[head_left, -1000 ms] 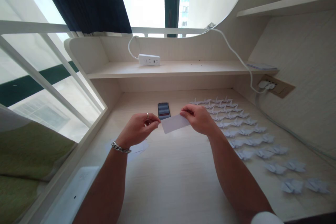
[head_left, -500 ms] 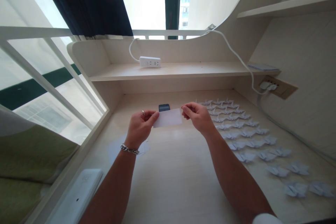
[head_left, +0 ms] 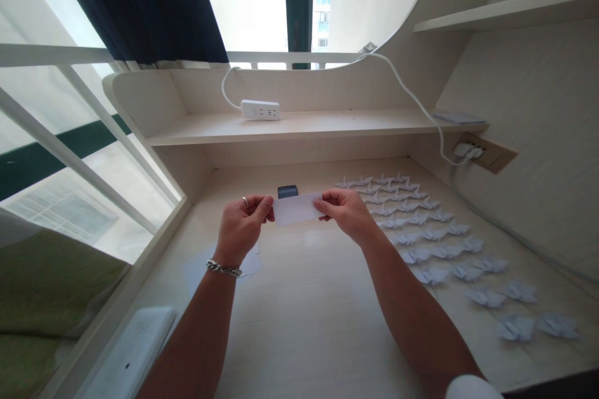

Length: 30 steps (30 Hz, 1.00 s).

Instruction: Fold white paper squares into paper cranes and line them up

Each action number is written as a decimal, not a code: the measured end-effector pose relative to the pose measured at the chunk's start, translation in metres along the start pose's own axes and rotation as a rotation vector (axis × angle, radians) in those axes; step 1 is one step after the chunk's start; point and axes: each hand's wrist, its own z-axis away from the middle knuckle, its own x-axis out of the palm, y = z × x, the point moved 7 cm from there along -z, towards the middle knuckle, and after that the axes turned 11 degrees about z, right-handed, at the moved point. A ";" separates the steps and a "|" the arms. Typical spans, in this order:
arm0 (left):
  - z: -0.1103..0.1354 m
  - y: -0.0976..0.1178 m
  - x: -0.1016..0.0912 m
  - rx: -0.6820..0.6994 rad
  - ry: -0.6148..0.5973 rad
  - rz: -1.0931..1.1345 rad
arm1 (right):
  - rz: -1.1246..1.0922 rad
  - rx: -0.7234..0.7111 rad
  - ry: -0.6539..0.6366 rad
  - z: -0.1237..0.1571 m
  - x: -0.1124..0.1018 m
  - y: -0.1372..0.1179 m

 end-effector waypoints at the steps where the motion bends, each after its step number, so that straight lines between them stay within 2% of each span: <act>1: 0.000 0.000 -0.001 0.000 0.013 0.024 | -0.003 0.000 0.003 0.000 -0.001 0.000; 3: 0.000 0.000 0.001 -0.017 0.012 0.074 | -0.006 0.000 0.009 0.001 -0.001 0.000; 8: 0.004 -0.010 0.019 -0.127 -0.127 0.134 | -0.025 -0.003 0.007 0.000 -0.002 -0.001; 17: 0.005 -0.009 0.015 -0.112 -0.061 0.131 | -0.097 -0.007 0.038 -0.001 -0.015 0.001; 21: 0.006 -0.008 0.019 -0.106 -0.085 0.128 | -0.038 -0.036 -0.057 0.001 -0.007 -0.003; 25: 0.005 -0.008 0.014 -0.069 -0.048 0.135 | -0.002 -0.028 -0.097 0.004 -0.006 -0.003; 30: 0.003 -0.008 0.012 -0.016 -0.071 0.058 | 0.086 -0.004 -0.259 0.007 0.003 0.000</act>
